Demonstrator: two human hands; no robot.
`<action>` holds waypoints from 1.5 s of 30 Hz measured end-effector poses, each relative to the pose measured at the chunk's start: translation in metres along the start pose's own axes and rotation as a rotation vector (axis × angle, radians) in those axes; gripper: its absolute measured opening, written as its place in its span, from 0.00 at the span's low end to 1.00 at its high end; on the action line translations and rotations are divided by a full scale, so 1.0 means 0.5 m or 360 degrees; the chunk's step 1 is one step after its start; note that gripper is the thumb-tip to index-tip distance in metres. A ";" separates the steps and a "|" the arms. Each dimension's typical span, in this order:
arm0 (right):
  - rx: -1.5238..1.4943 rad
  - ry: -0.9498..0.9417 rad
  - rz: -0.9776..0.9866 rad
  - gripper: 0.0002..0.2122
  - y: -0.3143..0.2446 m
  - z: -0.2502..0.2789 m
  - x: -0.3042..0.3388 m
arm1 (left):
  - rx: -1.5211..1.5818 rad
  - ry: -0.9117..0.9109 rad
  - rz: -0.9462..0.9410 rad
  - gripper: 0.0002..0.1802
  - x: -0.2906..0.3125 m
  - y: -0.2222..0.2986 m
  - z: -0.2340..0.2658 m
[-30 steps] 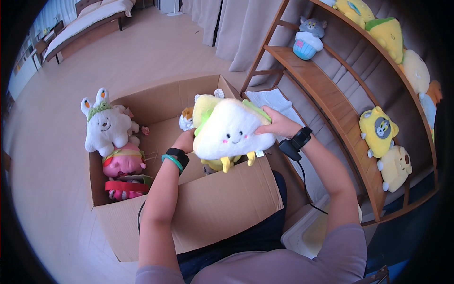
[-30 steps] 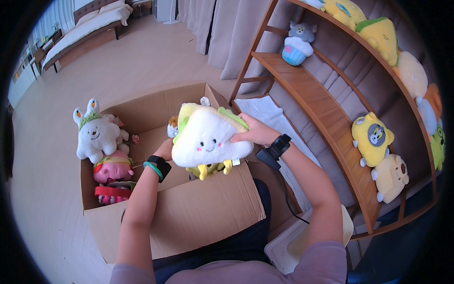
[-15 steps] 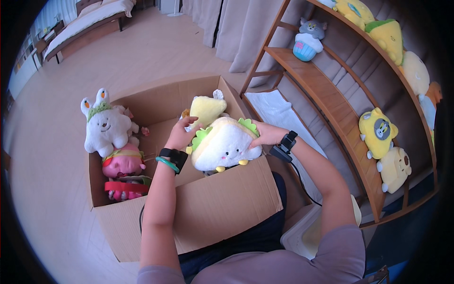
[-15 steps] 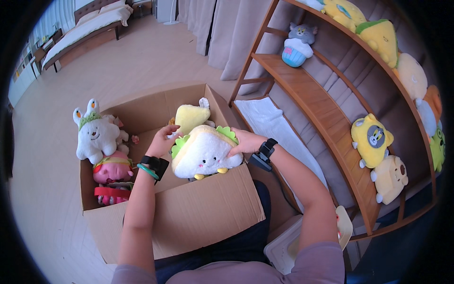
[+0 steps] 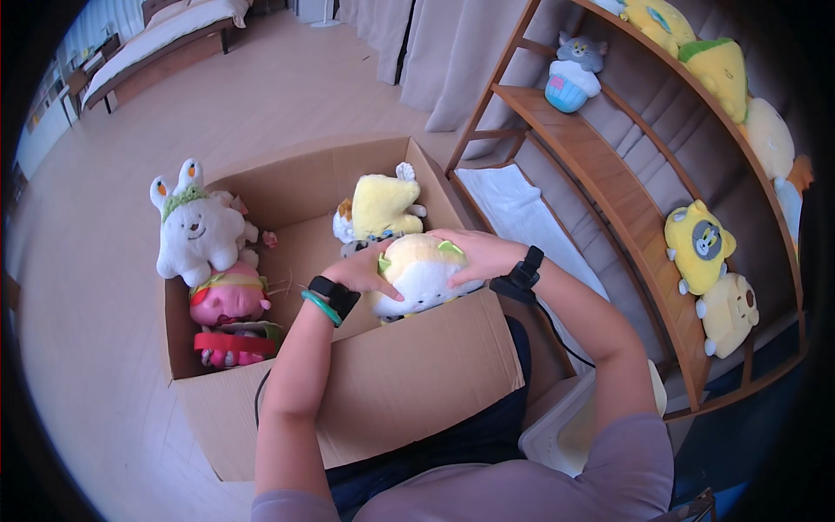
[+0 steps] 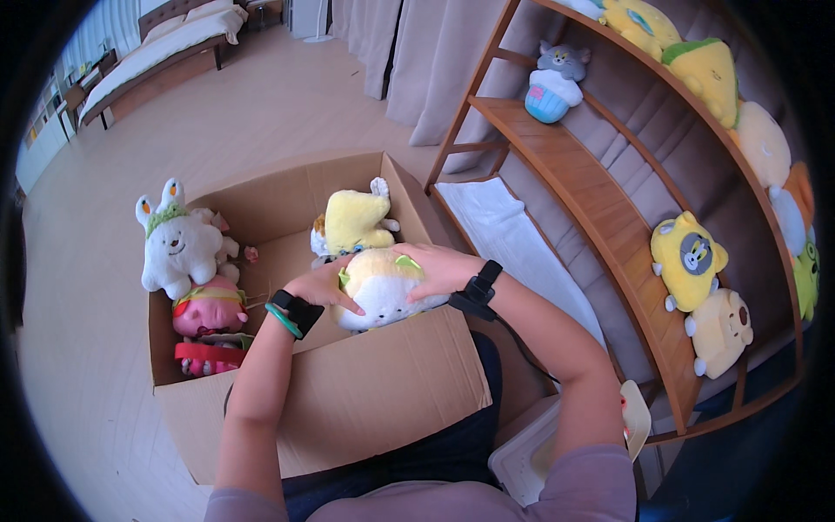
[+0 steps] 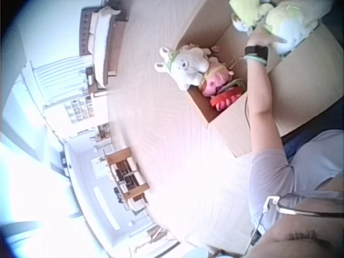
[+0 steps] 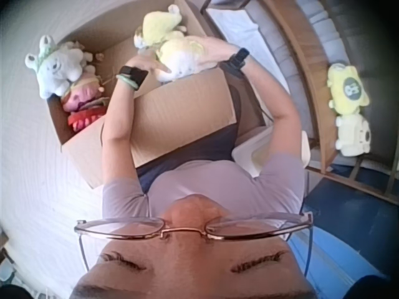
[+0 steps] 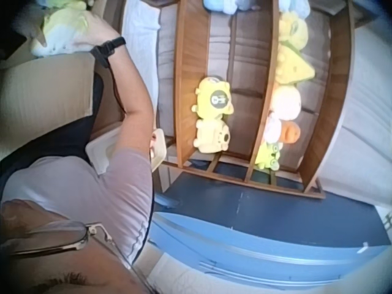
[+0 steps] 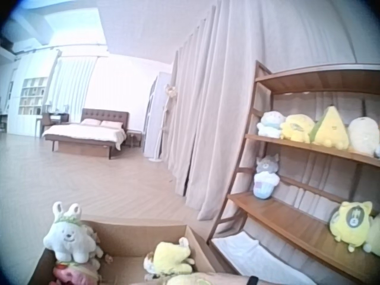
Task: Packing plush toys from a shelf into a cardboard box.
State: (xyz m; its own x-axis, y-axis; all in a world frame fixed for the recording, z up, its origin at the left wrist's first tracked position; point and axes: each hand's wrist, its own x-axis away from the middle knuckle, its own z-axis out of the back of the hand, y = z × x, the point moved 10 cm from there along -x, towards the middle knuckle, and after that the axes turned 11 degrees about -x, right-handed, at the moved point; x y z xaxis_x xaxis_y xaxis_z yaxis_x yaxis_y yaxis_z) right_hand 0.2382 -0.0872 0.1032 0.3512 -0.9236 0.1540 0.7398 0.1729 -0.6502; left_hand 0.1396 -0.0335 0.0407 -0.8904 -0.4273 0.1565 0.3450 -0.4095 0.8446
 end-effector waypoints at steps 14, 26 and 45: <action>0.0151 -0.0500 -0.0474 0.34 0.121 -0.073 -0.078 | -0.0028 -0.0275 0.0188 0.50 -0.016 -0.057 -0.055; 0.0196 -0.0432 -0.0455 0.35 0.111 -0.077 -0.017 | -0.0330 -0.0174 0.0255 0.44 -0.009 -0.066 -0.038; -0.0008 0.0398 -0.0565 0.23 0.077 0.240 0.335 | -0.0120 -0.0111 0.0063 0.33 -0.023 -0.042 -0.040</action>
State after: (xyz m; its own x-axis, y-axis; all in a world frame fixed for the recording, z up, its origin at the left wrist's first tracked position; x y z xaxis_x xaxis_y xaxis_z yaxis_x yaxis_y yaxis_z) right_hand 0.3943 -0.1941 0.1933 -0.0752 -0.9800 0.1842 0.7867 -0.1718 -0.5930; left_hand 0.1485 -0.0358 0.0107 -0.8934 -0.3881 0.2265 0.3991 -0.4539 0.7966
